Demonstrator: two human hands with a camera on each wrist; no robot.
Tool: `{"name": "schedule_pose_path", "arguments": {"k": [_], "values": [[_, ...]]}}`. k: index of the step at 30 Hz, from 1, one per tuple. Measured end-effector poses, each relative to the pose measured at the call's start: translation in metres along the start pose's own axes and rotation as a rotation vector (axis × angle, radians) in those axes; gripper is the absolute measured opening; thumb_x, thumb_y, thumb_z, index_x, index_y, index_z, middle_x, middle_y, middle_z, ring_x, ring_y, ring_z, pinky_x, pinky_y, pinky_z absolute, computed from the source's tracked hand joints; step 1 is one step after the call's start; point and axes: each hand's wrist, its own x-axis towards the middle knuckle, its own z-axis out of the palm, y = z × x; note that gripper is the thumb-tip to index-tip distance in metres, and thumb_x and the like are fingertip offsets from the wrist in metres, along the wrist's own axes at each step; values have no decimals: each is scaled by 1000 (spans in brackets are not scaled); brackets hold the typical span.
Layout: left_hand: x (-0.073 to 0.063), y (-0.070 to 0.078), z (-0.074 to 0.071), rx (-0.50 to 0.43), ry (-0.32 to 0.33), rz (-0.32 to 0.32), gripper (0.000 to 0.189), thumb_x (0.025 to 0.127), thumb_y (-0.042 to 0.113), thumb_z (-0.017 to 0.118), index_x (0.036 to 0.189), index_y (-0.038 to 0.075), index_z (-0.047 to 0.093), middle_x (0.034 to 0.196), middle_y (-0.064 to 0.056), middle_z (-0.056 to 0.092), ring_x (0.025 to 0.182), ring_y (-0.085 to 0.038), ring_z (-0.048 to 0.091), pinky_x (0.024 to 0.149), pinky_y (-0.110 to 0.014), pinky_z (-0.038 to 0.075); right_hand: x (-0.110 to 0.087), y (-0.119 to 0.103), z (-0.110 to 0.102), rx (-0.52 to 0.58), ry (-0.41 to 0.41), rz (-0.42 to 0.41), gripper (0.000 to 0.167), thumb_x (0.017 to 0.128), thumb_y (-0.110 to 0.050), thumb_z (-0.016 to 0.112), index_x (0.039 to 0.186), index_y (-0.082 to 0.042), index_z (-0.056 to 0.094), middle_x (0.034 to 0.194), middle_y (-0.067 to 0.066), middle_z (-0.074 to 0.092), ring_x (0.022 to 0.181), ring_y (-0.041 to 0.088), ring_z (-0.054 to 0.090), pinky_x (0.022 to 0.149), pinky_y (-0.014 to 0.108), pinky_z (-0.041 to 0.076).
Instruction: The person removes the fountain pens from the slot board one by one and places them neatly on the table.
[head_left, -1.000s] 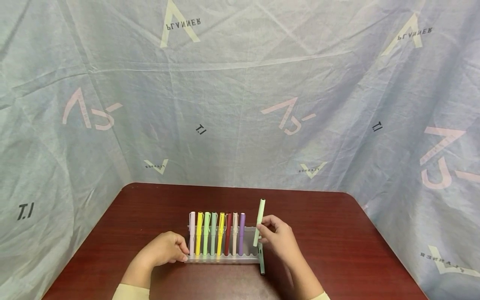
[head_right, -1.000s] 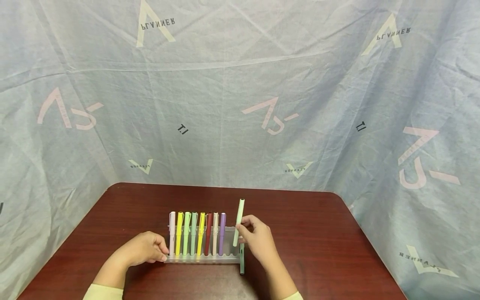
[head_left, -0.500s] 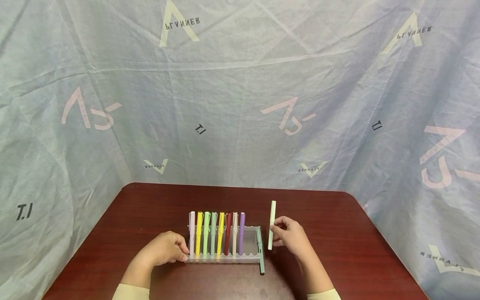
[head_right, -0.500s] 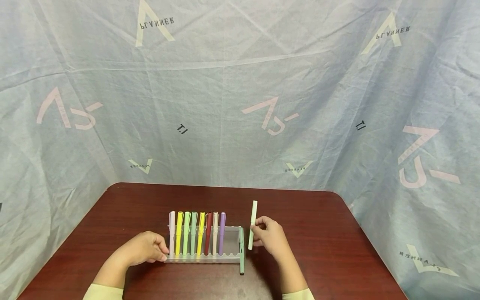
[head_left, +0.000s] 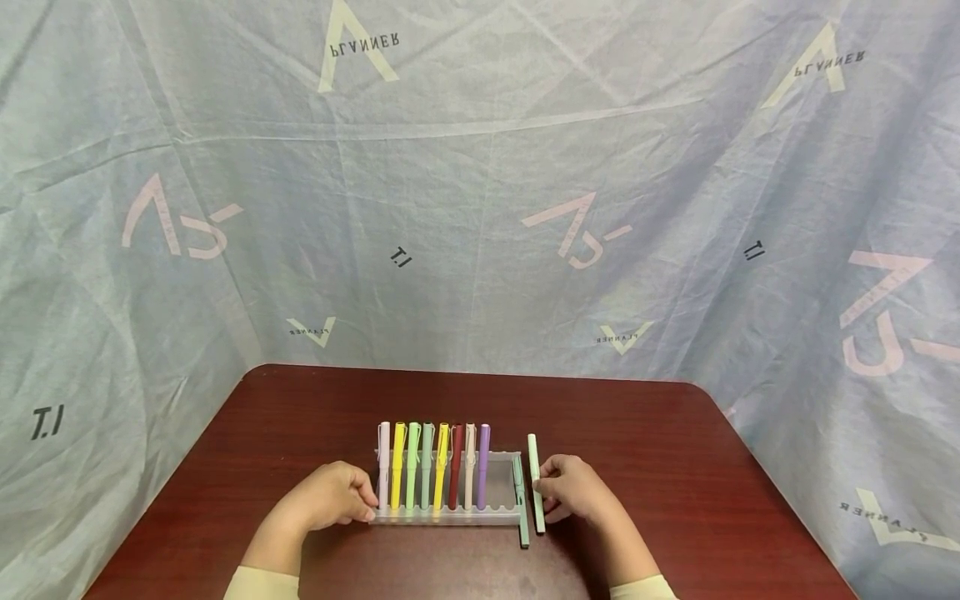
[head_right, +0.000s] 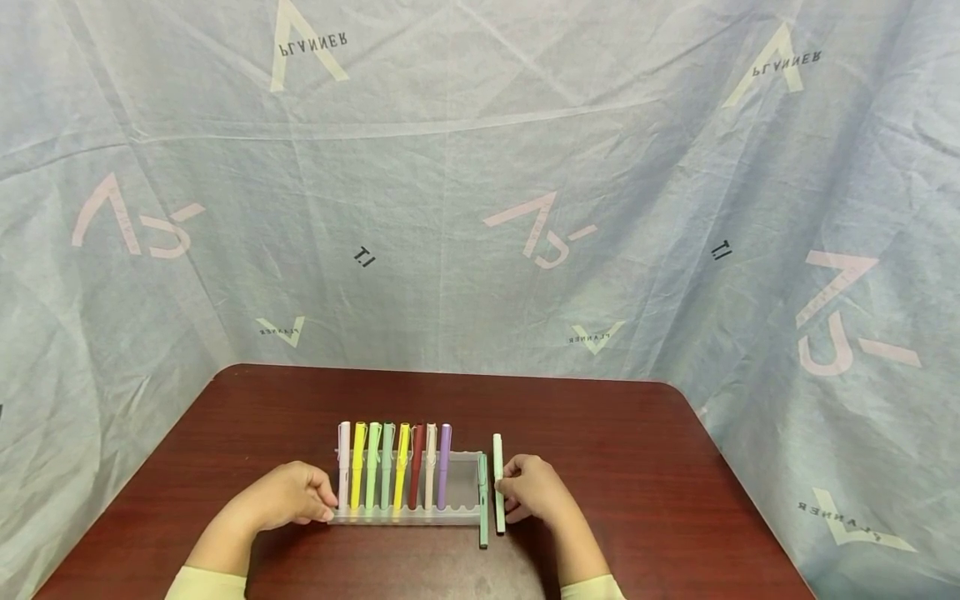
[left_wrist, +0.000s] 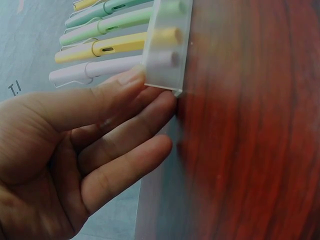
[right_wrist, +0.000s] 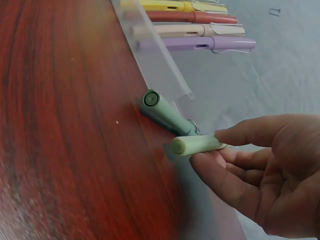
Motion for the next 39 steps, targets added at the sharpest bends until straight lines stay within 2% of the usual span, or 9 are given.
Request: {"name": "schedule_pose_path", "arguments": {"k": [11,25,33,39], "values": [[0,1,-1,5,-14,4,10,74,4,79,77,5,70,71,-1,67,61,-19,59,57,-33,48,-3,0,5,-88,-42,48,14,85,-6,67,86,4,58,75,14,62,61,23,65,54,40,57],[0,1,-2,-5,-16,6,9,73,2,78,76,5,70,72,-1,67,63,-18,60,58,-34,50,-3,-3,10,-141,-43,64,16,86,-6,70,86,5,58,75,14,64,59,22,66,52,38,57],[0,1,0,8,-4,-18,11,73,2,79,75,7,69,71,-1,65,62,-19,58,56,-32,47,-2,-1,7,-172,-61,57,18,86,-10,72,83,2,59,75,14,64,59,21,65,52,37,57],[1,0,-1,-1,-13,-7,10,73,3,79,76,6,69,72,-1,66,62,-18,59,56,-33,48,-3,-2,7,-175,-55,65,19,85,-10,73,83,2,58,76,14,64,58,22,65,52,38,57]]}}
